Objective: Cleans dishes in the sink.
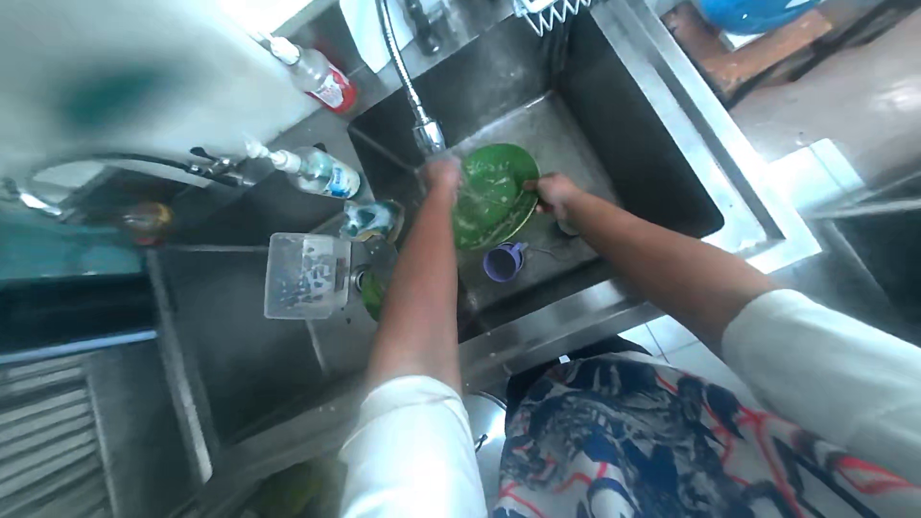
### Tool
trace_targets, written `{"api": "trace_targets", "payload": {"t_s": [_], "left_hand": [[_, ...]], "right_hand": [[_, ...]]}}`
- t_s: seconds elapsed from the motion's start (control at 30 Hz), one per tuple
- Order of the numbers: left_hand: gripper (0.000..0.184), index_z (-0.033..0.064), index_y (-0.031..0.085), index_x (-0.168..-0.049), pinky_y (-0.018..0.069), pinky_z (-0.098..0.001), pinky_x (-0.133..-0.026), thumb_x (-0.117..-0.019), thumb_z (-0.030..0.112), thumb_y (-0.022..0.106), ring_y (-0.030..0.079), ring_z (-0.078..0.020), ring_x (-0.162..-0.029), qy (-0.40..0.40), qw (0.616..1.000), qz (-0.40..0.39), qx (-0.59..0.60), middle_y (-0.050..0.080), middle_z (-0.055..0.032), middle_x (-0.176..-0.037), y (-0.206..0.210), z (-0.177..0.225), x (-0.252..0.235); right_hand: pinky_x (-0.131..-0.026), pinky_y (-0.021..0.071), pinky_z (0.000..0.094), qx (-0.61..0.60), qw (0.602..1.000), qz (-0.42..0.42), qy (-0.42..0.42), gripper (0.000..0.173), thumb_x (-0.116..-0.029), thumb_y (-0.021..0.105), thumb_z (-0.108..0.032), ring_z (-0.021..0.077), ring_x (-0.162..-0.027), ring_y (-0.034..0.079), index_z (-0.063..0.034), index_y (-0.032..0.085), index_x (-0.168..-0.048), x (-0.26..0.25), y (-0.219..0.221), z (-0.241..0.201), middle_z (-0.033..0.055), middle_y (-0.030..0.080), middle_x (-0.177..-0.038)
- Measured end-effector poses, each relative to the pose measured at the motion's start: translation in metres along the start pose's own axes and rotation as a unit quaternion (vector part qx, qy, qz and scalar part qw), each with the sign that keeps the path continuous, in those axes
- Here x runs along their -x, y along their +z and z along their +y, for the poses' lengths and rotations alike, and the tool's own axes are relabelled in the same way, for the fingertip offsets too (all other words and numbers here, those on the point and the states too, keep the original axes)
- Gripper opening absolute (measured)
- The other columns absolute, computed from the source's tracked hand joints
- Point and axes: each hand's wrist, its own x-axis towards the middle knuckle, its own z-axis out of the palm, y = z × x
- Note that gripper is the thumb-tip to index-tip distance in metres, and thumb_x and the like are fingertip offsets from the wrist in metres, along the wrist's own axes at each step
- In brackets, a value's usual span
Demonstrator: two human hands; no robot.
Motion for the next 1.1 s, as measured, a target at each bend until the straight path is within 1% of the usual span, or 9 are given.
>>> {"api": "trace_targets", "payload": {"t_s": [0.07,0.1,0.23,0.3,0.43,0.53,0.77,0.93,1.1], "left_hand": [[0.043,-0.0068,0.056,-0.134,0.0480,-0.0512,-0.102,-0.1073,0.026,0.052,0.061,-0.0357,-0.120,0.022,0.997,-0.017,-0.072,0.060,-0.0273,-0.132,-0.012,0.002,0.008],[0.046,-0.0074,0.053,-0.137,0.0450,-0.0544,-0.106,-0.1064,0.027,0.054,0.058,-0.0389,-0.126,0.030,0.995,-0.031,-0.094,0.058,-0.0292,-0.136,-0.018,-0.003,0.011],[0.039,-0.0077,0.060,-0.128,0.0491,-0.0574,-0.096,-0.1023,0.022,0.059,0.063,-0.0393,-0.112,0.038,0.984,-0.068,-0.158,0.063,-0.0289,-0.124,-0.043,-0.034,0.017],[0.036,-0.0038,0.061,-0.129,0.0528,-0.0493,-0.087,-0.1031,0.020,0.057,0.065,-0.0319,-0.098,0.036,0.991,-0.054,-0.121,0.066,-0.0237,-0.117,-0.051,-0.054,0.018],[0.036,-0.0017,0.057,-0.136,0.0532,-0.0404,-0.080,-0.1068,0.020,0.053,0.063,-0.0251,-0.090,-0.016,0.999,-0.027,-0.007,0.064,-0.0213,-0.115,-0.052,-0.078,0.034],[0.037,0.0000,0.057,-0.136,0.0538,-0.0420,-0.081,-0.1080,0.023,0.052,0.063,-0.0258,-0.094,-0.048,0.998,-0.019,0.020,0.063,-0.0204,-0.118,-0.043,-0.097,0.040],[0.053,-0.0030,0.045,-0.147,0.0477,-0.0503,-0.104,-0.1121,0.037,0.039,0.055,-0.0360,-0.128,-0.130,0.970,-0.065,0.194,0.052,-0.0261,-0.144,-0.025,-0.112,0.063],[0.042,0.0009,0.048,-0.143,0.0565,-0.0437,-0.087,-0.1103,0.028,0.045,0.064,-0.0291,-0.109,-0.147,0.924,-0.046,0.351,0.058,-0.0208,-0.132,-0.018,-0.110,0.068],[0.036,-0.0020,0.047,-0.140,0.0565,-0.0384,-0.088,-0.1085,0.014,0.048,0.065,-0.0253,-0.104,-0.111,0.921,-0.040,0.372,0.059,-0.0205,-0.127,-0.027,-0.113,0.076]], "right_hand": [[-0.068,0.0527,0.0324,-0.058,0.998,0.006,0.018,0.036,-0.1059,0.059,-0.025,0.0175,-0.081,0.060,-0.0043,0.056,-0.136,0.002,0.008,0.011,0.0127,0.062,-0.112],[-0.069,0.0535,0.0333,-0.081,0.996,0.012,0.023,0.036,-0.1055,0.060,-0.024,0.0186,-0.083,0.061,-0.0045,0.056,-0.136,0.002,0.012,0.015,0.0133,0.063,-0.113],[-0.074,0.0531,0.0357,-0.101,0.994,0.038,-0.002,0.034,-0.1068,0.059,-0.026,0.0197,-0.085,0.060,-0.0017,0.059,-0.130,0.006,0.027,0.025,0.0142,0.062,-0.111],[-0.086,0.0543,0.0427,-0.109,0.992,0.040,-0.037,0.033,-0.1069,0.058,-0.023,0.0255,-0.100,0.064,0.0001,0.062,-0.129,0.006,0.032,0.027,0.0187,0.065,-0.120],[-0.088,0.0549,0.0435,-0.148,0.985,0.056,-0.075,0.029,-0.1062,0.059,-0.018,0.0259,-0.102,0.065,0.0007,0.063,-0.128,0.017,0.039,0.025,0.0191,0.066,-0.119],[-0.090,0.0534,0.0428,-0.160,0.983,0.057,-0.068,0.029,-0.1059,0.060,-0.019,0.0244,-0.105,0.065,-0.0015,0.064,-0.129,0.027,0.033,0.026,0.0167,0.067,-0.121],[-0.078,0.0530,0.0378,-0.114,0.989,0.074,-0.065,0.025,-0.1035,0.062,-0.019,0.0198,-0.090,0.062,0.0005,0.063,-0.120,0.049,0.009,0.014,0.0134,0.065,-0.108],[-0.057,0.0476,0.0276,-0.100,0.995,0.027,0.011,0.023,-0.1043,0.058,-0.019,0.0128,-0.064,0.052,-0.0039,0.060,-0.122,0.041,0.005,0.013,0.0076,0.059,-0.092],[-0.072,0.0530,0.0337,-0.052,0.997,-0.019,0.056,0.033,-0.1066,0.056,-0.025,0.0183,-0.082,0.060,-0.0063,0.056,-0.134,0.016,0.009,0.021,0.0117,0.063,-0.107]]}}
